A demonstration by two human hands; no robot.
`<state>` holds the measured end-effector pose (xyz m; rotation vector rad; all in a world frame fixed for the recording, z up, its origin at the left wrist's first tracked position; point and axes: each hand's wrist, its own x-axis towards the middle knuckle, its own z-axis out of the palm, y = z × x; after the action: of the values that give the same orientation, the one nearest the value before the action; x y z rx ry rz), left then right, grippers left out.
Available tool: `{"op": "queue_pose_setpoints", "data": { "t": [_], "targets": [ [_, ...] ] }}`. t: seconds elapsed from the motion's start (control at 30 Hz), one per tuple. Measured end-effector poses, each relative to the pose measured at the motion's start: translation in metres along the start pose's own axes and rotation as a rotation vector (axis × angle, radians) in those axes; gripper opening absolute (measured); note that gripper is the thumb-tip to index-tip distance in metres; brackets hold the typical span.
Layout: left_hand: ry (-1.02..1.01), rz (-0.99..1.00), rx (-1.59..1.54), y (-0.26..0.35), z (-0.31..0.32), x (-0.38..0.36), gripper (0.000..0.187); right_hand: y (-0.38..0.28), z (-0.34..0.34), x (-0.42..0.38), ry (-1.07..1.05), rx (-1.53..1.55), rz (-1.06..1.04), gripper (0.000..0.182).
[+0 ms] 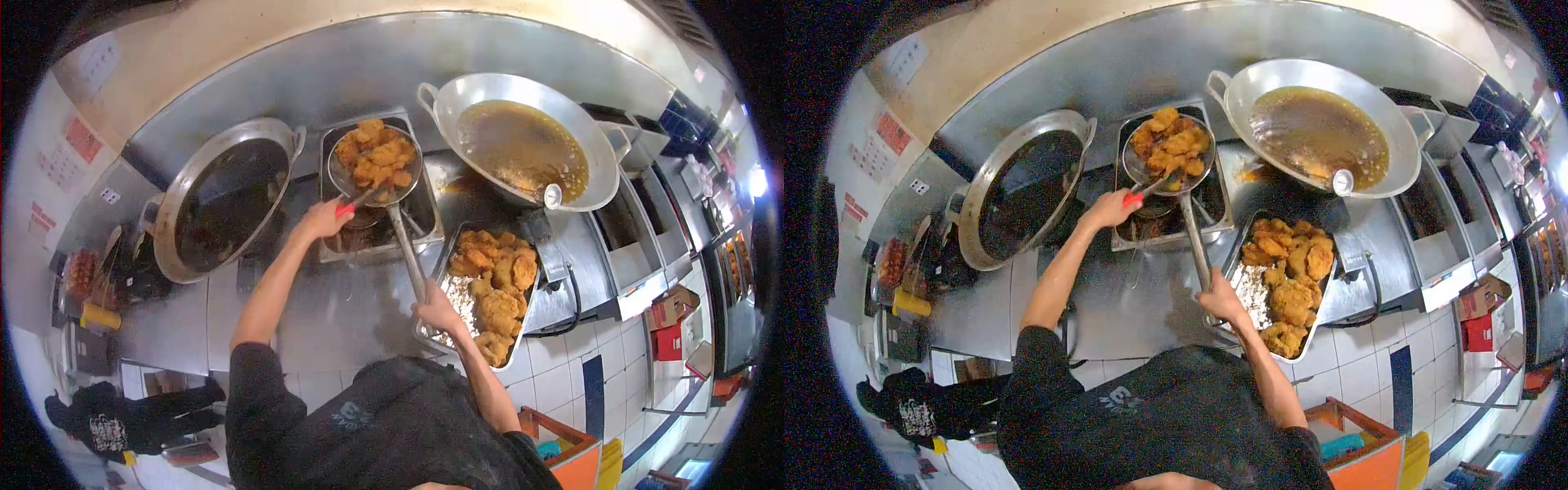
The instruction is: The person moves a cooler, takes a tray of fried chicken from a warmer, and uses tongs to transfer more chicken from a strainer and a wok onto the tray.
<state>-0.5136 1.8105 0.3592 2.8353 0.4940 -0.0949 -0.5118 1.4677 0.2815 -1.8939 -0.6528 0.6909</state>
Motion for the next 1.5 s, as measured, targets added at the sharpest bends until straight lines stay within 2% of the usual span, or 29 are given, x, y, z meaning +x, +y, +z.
{"op": "queue_pose_setpoints", "data": {
  "t": [0.03, 0.1, 0.13, 0.17, 0.2, 0.23, 0.27, 0.3, 0.33, 0.43, 0.5, 0.53, 0.6, 0.63, 0.7, 0.77, 0.83, 0.93, 1.07, 1.13, 1.23, 1.27, 1.3, 1.37, 1.4, 1.43, 1.5],
  "targets": [
    [-0.007, -0.005, 0.004, -0.003, 0.014, 0.009, 0.054, 0.000, 0.001, 0.002, -0.007, -0.026, 0.017, 0.053],
    [0.102, -0.055, -0.054, -0.005, 0.040, 0.028, 0.051, -0.006, -0.002, 0.001, -0.026, -0.010, 0.047, 0.058],
    [0.067, -0.012, -0.192, -0.008, 0.040, 0.030, 0.047, -0.001, 0.000, 0.003, -0.009, -0.047, 0.020, 0.059],
    [0.005, 0.044, -0.270, -0.010, 0.033, 0.028, 0.045, 0.006, 0.003, 0.006, 0.017, -0.078, -0.002, 0.059],
    [-0.105, -0.095, -0.328, -0.011, 0.025, 0.021, 0.046, 0.018, 0.008, 0.010, 0.007, -0.045, 0.048, 0.060],
    [-0.047, -0.020, -0.354, 0.002, 0.009, 0.001, 0.048, 0.016, 0.008, 0.007, 0.048, -0.011, 0.073, 0.060],
    [-0.093, -0.049, -0.408, -0.002, 0.005, -0.004, 0.048, 0.007, 0.005, 0.001, 0.026, 0.005, 0.071, 0.062],
    [-0.149, -0.120, -0.485, 0.019, -0.016, -0.023, 0.046, 0.000, 0.004, -0.005, 0.002, 0.026, 0.073, 0.063],
    [-0.110, -0.063, -0.437, 0.008, -0.011, -0.021, 0.042, -0.008, 0.004, -0.012, 0.043, 0.071, 0.117, 0.063],
    [-0.223, 0.049, -0.427, 0.052, -0.045, -0.044, 0.041, -0.015, 0.004, -0.016, 0.021, 0.076, 0.190, 0.057],
    [-0.287, 0.238, -0.344, 0.076, -0.051, -0.046, 0.040, -0.002, 0.018, -0.006, 0.051, 0.036, 0.109, 0.049],
    [-0.291, 0.234, -0.343, 0.096, -0.056, -0.048, 0.040, 0.003, 0.023, -0.004, 0.086, 0.024, 0.093, 0.044],
    [-0.391, 0.470, -0.174, 0.140, -0.058, -0.051, 0.042, 0.001, 0.023, -0.004, 0.081, 0.030, 0.088, 0.045],
    [-0.391, 0.470, -0.172, 0.151, -0.049, -0.048, 0.042, -0.001, 0.021, -0.005, 0.081, 0.036, 0.084, 0.047],
    [-0.457, 0.621, -0.002, 0.167, -0.027, -0.036, 0.045, -0.007, 0.017, -0.009, 0.090, 0.036, 0.086, 0.048],
    [-0.487, 0.604, 0.107, 0.187, -0.007, -0.032, 0.046, -0.005, 0.019, -0.008, 0.093, 0.032, 0.081, 0.048],
    [-0.435, 0.626, 0.207, 0.184, 0.032, -0.018, 0.049, 0.006, 0.028, -0.003, 0.160, 0.052, 0.007, 0.051],
    [-0.445, 0.571, 0.260, 0.189, 0.040, -0.018, 0.050, 0.006, 0.029, -0.003, 0.166, 0.005, -0.006, 0.054],
    [-0.427, 0.438, 0.207, 0.173, -0.018, -0.042, 0.052, 0.013, 0.036, 0.004, 0.186, 0.006, -0.163, 0.057],
    [-0.364, 0.370, 0.109, 0.152, -0.049, -0.050, 0.056, 0.003, 0.027, 0.000, 0.114, -0.003, 0.021, 0.059],
    [-0.198, 0.161, 0.031, 0.106, -0.081, -0.053, 0.060, 0.003, 0.025, -0.001, 0.091, 0.027, 0.036, 0.060],
    [-0.145, 0.101, 0.076, 0.088, -0.083, -0.048, 0.062, -0.014, 0.017, -0.005, 0.041, 0.051, 0.133, 0.058],
    [-0.094, 0.039, 0.120, 0.072, -0.083, -0.041, 0.064, -0.016, 0.015, -0.005, 0.023, 0.043, 0.130, 0.058],
    [-0.254, -0.293, -0.107, 0.053, -0.083, -0.025, 0.064, -0.019, 0.013, -0.005, 0.003, 0.051, 0.158, 0.057],
    [-0.237, -0.334, -0.107, 0.010, -0.052, -0.001, 0.062, -0.023, 0.010, -0.007, -0.010, 0.057, 0.163, 0.058],
    [-0.229, -0.334, -0.112, -0.008, -0.039, 0.009, 0.062, -0.022, 0.011, -0.004, -0.009, 0.049, 0.156, 0.058],
    [-0.454, -0.529, -0.804, -0.022, -0.025, 0.020, 0.060, -0.015, 0.018, -0.002, 0.031, -0.048, 0.153, 0.054]
  ]
}}
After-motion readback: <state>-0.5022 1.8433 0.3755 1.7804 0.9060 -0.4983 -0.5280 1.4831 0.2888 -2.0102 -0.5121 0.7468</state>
